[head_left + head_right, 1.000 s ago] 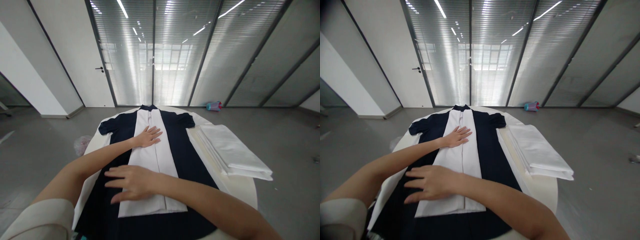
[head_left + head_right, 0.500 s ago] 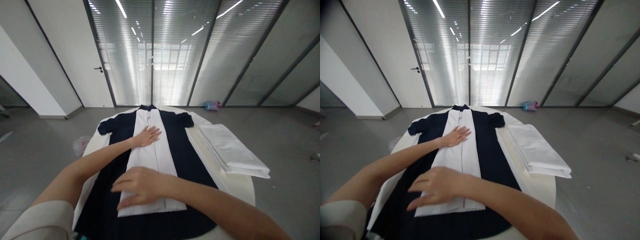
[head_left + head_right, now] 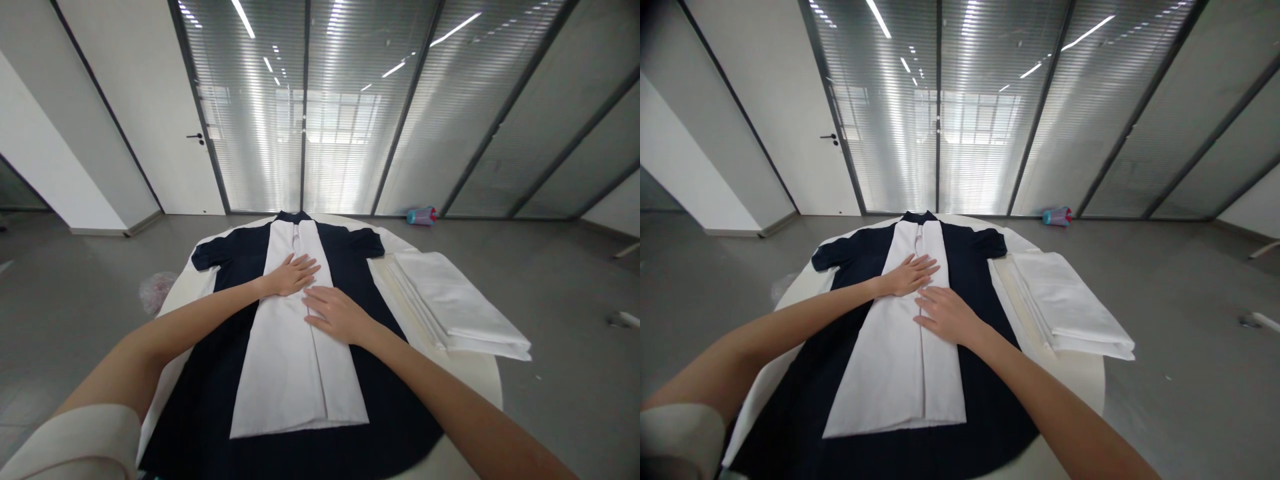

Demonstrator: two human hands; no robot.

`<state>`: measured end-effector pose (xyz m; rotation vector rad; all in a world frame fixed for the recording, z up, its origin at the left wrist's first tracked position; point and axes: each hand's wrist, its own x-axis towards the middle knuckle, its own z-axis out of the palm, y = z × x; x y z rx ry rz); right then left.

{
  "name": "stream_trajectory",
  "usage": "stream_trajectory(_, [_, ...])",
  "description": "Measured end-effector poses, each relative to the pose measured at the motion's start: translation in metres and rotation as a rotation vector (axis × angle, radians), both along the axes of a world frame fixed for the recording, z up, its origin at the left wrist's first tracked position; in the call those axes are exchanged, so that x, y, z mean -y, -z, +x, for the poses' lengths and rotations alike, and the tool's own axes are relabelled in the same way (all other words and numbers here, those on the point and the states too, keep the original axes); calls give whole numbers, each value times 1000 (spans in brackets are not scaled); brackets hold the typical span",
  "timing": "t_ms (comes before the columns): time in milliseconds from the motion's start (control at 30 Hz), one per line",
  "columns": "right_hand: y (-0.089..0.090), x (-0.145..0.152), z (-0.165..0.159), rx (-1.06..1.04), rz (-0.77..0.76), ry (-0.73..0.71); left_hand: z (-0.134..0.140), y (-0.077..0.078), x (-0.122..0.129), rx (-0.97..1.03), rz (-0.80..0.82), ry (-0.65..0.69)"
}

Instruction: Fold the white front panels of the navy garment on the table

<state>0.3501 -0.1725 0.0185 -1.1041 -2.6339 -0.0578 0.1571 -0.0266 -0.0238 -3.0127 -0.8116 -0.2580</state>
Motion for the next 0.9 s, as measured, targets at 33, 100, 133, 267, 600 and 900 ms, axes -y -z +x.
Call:
stream_trajectory(33, [0, -1, -3, 7, -14, -29, 0, -1, 0, 10, 11, 2])
stream_trajectory(100, [-2, -1, -7, 33, -28, 16, 0, -7, 3, 43, 39, 13])
stream_trajectory(133, [-4, -1, -6, 44, -23, 70, 0, -12, 5, 65, 53, 20])
stream_trajectory(267, [-14, 8, 12, 22, 15, 114, -16, -43, 26, 210, 54, 58])
stream_trajectory(600, [1, 71, 62, 47, 87, -119, -117, -67, 134, -68, -164, 221])
stream_trajectory(900, [-2, 83, 64, 63, -75, -247, -113, -67, 189, -90, -338, 295])
